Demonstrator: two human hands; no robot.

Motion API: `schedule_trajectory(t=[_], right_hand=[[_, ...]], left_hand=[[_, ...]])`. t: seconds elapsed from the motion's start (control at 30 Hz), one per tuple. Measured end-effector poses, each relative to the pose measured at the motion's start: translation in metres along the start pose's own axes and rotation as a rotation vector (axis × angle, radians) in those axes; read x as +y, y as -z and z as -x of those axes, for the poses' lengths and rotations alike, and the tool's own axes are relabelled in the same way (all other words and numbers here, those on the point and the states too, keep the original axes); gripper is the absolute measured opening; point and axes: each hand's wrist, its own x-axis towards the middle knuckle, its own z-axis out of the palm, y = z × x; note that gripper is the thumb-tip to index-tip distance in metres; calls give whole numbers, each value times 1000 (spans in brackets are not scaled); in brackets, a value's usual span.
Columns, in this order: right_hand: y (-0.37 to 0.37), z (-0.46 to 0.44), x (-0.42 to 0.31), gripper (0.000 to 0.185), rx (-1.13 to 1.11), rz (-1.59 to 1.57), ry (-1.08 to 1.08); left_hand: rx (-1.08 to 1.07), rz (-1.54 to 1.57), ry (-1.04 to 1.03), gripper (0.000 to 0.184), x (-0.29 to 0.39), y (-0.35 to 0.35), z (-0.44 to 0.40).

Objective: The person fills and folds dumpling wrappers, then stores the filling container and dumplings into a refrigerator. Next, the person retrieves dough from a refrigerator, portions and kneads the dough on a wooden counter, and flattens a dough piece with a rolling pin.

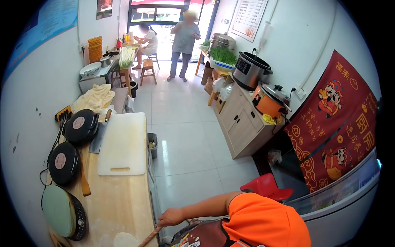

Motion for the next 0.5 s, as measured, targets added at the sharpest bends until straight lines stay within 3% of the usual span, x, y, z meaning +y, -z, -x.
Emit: schedule_trajectory(t=[0.1, 0.23, 0.33, 0.4, 0.47, 0.5], right_hand=[[13, -18, 15, 31, 152, 53, -10], [36, -33, -4, 31, 8, 35, -118], [4, -29, -13, 32, -79, -232, -117], [-18, -22, -18, 36, -229, -392, -120], [-18, -7, -26, 38, -219, -461, -135], [-22, 2, -35, 40, -224, -504, -146]], left_hand=[[62, -53, 108, 66, -8, 0, -43], [150, -60, 210, 73, -49, -26, -115], [86, -173, 106, 66, -39, 1, -66], [-165, -207, 72, 67, -23, 15, -12], [9, -80, -38, 67, -51, -38, 7], [84, -11, -86, 68, -38, -33, 15]])
